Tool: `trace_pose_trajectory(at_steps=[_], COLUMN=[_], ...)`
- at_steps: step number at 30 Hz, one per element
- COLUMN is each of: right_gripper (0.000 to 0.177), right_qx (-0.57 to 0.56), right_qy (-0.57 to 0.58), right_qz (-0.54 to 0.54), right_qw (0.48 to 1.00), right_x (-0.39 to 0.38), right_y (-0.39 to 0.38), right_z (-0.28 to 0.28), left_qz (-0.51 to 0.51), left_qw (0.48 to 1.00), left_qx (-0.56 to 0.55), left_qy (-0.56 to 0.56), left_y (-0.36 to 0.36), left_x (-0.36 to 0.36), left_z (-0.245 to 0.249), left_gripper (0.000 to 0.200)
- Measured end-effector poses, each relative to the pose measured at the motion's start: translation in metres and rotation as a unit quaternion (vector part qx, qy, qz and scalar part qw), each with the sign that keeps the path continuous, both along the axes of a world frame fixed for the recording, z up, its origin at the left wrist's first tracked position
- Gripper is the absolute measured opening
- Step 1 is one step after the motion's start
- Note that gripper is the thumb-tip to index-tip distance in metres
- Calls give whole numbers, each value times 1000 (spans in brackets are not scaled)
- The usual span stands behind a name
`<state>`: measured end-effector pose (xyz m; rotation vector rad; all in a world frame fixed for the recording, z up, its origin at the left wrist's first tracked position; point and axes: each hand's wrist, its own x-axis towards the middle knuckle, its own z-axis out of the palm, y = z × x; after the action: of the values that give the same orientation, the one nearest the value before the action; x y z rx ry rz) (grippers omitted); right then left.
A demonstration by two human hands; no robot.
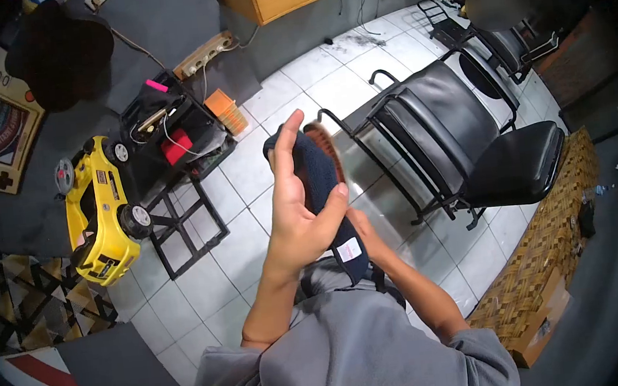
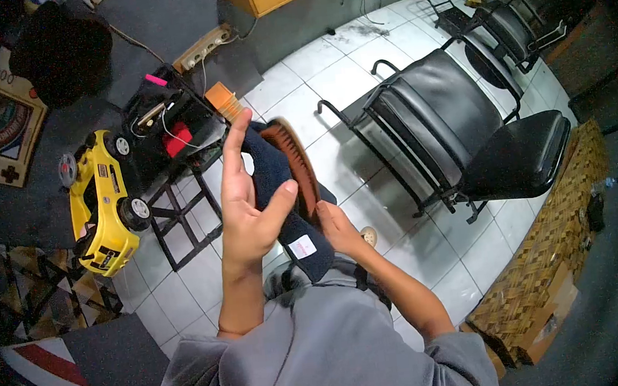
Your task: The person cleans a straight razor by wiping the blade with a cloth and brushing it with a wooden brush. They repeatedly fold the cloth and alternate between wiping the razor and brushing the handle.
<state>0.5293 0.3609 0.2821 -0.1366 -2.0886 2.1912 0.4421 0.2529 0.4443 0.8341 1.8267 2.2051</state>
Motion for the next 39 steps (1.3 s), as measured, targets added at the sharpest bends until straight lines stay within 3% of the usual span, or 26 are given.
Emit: trace_pose_trajectory(at_steps=[2, 3, 6, 8, 9, 12, 14, 17, 20, 21, 24, 25, 27, 28, 30, 32, 35, 38, 39], right_gripper=[48, 53, 67, 72, 74, 65, 61, 53, 51, 49, 36, 27, 20, 23, 41, 56, 73, 71, 69], right_qx=[59, 167, 387, 350, 333, 348, 165, -185, -263, -212, -62, -46, 67, 197, 456, 464, 493, 444, 424], right_qy=[-31, -56, -272, -305, -323, -317, -314, -258, -108, -85, -73, 10, -37, -84, -162, -245, -377, -331, -295], right_qz=[37, 32, 124, 141, 150, 118, 29, 2, 60, 15, 79, 82, 111, 121, 169, 181, 216, 164, 76], right_qw=[997, 984, 872, 874, 873, 874, 934, 948, 957, 973, 992, 995, 991, 969, 859, 832, 754, 816, 853], right_x=[-6, 5, 49, 63, 65, 47, 20, -17, -27, -31, -40, -47, -47, -41, -29, 7, 15, 11, -2], right_y=[7, 14, 48, 62, 65, 60, 37, 5, -17, -38, -55, -59, -50, -40, -19, 6, 6, 14, 1], right_z=[-82, -129, -274, -294, -297, -238, -169, -30, 33, 48, 35, 14, -13, -81, -214, -262, -218, -226, -185], left_qz=[5, 8, 69, 104, 96, 104, 67, 97, 94, 87, 128, 121, 107, 105, 103, 91, 96, 107, 103], left_qw=[999, 998, 989, 984, 987, 988, 994, 995, 995, 995, 989, 991, 994, 994, 992, 984, 974, 975, 983], left_qx=[27, 49, 128, 141, 131, 112, 86, 35, 29, 45, -11, -6, 3, 15, 75, 151, 203, 181, 146], left_qy=[22, 41, -2, -12, 14, -15, -21, -10, -25, -2, 74, 61, 34, 29, 6, -21, -41, -67, -37], left_y=[-8, -12, -31, -44, -56, -61, -73, -75, -71, -67, -65, -72, -85, -93, -112, -130, -148, -150, -150], left_x=[-4, -6, -3, -6, -12, -7, -12, -17, -24, -24, -29, -29, -28, -29, -30, -30, -34, -38, -42], left_z=[16, 24, 56, 55, 47, 46, 29, 13, 0, 2, -6, -1, 9, 15, 26, 31, 33, 24, 17], left_gripper=[81, 81, 84, 86, 90, 94, 98, 103, 103, 103, 99, 99, 98, 98, 99, 99, 99, 99, 99])
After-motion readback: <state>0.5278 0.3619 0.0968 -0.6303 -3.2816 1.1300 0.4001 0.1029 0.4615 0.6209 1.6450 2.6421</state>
